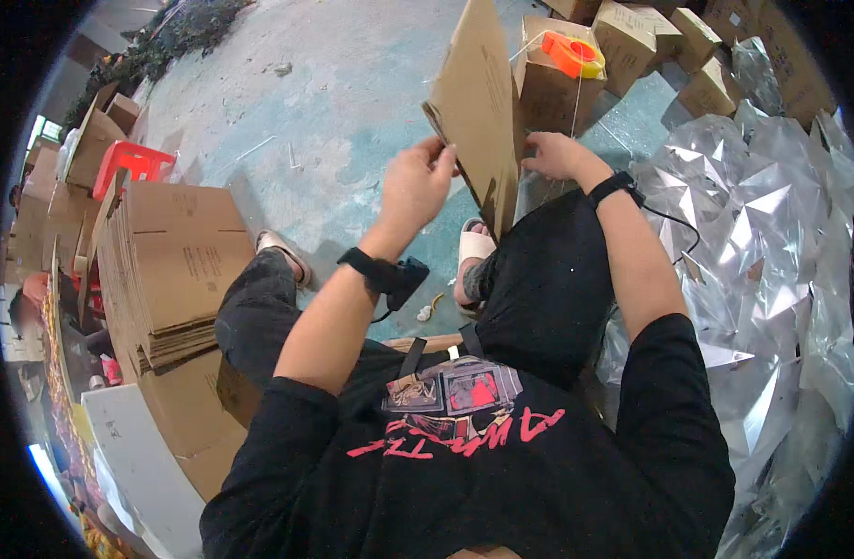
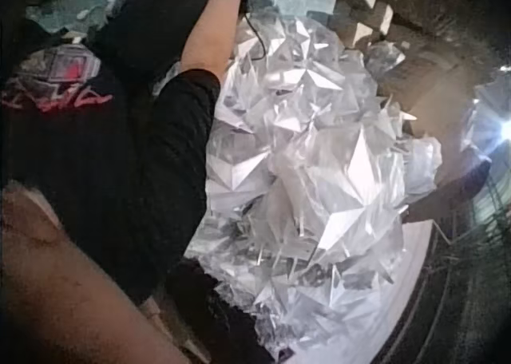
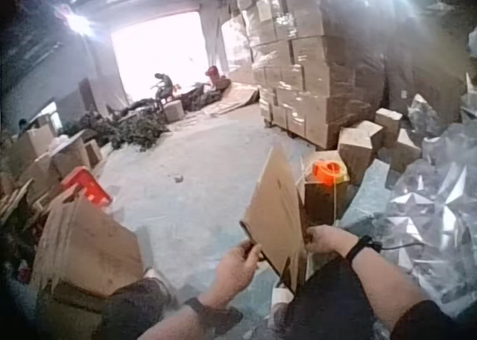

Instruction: Untying, re-bundling, and unfolding cardboard boxes in a warehouse setting.

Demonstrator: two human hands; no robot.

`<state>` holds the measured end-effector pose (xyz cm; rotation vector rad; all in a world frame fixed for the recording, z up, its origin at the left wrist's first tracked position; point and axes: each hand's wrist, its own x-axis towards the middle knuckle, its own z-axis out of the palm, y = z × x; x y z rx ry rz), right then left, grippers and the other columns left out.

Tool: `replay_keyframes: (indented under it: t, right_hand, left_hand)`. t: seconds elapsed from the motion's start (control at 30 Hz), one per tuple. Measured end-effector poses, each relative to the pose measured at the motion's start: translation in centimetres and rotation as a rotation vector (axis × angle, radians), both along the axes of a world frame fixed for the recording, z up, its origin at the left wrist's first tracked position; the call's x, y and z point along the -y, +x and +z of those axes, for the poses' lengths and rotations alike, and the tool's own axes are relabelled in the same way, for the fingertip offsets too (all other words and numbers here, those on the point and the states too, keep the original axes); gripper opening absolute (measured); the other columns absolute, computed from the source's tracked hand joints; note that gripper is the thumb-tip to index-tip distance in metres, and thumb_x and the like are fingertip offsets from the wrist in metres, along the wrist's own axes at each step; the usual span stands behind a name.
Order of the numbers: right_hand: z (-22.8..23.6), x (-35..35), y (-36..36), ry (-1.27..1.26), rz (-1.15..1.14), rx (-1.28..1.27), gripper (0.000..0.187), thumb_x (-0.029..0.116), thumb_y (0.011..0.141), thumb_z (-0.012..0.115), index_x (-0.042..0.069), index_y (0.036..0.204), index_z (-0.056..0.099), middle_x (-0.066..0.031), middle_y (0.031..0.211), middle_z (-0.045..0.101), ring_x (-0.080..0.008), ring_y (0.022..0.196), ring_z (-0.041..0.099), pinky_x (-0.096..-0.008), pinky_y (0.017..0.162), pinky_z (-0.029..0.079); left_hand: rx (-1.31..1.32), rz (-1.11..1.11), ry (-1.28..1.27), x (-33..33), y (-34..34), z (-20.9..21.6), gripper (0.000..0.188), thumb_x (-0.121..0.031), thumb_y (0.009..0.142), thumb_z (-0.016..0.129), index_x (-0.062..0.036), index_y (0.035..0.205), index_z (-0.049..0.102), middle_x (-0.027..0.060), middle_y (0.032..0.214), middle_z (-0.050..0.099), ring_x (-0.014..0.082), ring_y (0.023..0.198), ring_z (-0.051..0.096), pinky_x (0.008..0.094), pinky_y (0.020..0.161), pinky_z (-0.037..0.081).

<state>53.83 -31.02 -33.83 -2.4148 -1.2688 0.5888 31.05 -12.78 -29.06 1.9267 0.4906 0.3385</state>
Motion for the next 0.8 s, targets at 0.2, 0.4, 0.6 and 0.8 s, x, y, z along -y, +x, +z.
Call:
replay_keyframes:
  t: [0.2,0.4,0.6,0.8]
  right_hand:
    - [0.3,-1.8,0.1,-0.228,0.057,0.039,0.030,0.026,0.087,0.065,0.003,0.104,0.072,-0.0180,0.093,0.073,-0.0370,0.082,0.070,-0.0465,0.074,0.055]
    - [-0.4,-0.1,0.3,-0.010,-0.092,0.142,0.043,0.036,0.088,0.066,-0.006,0.095,0.070,-0.0276,0.094,0.070,-0.0434,0.086,0.068,-0.0488,0.078,0.053]
    - [1.4,-1.9,2.4,-0.018,-0.480,-0.322,0.082,0.072,0.091,0.053,-0.007,0.106,0.069,-0.0177,0.093,0.071,-0.0301,0.082,0.069,-0.0427,0.075,0.054]
    - [4.4,-4.3,6.7,0.834,-0.792,-0.912,0.084,0.076,0.086,0.056,0.000,0.121,0.061,-0.0108,0.099,0.064,-0.0195,0.087,0.061,-0.0350,0.078,0.050]
  left_hand:
    - [0.027,0.098,-0.097,-5.5,2.9,-0.4,0.037,-0.024,0.096,0.066,0.0044,0.120,0.063,0.0117,0.105,0.072,0.0184,0.087,0.072,0.0321,0.069,0.058]
    - [0.235,0.094,-0.096,-13.4,0.9,7.2,0.034,-0.020,0.098,0.066,0.0005,0.124,0.062,0.0085,0.109,0.070,0.0218,0.100,0.068,0.0372,0.084,0.056]
    - [0.519,0.184,-0.465,-21.5,-9.0,13.7,0.039,-0.018,0.099,0.063,-0.0031,0.134,0.054,0.0112,0.124,0.066,0.0240,0.110,0.067,0.0376,0.090,0.057]
    - [0.420,0.145,-0.629,-25.0,-16.4,8.2,0.045,-0.015,0.094,0.069,-0.0023,0.134,0.053,0.0134,0.125,0.065,0.0295,0.114,0.065,0.0479,0.096,0.054]
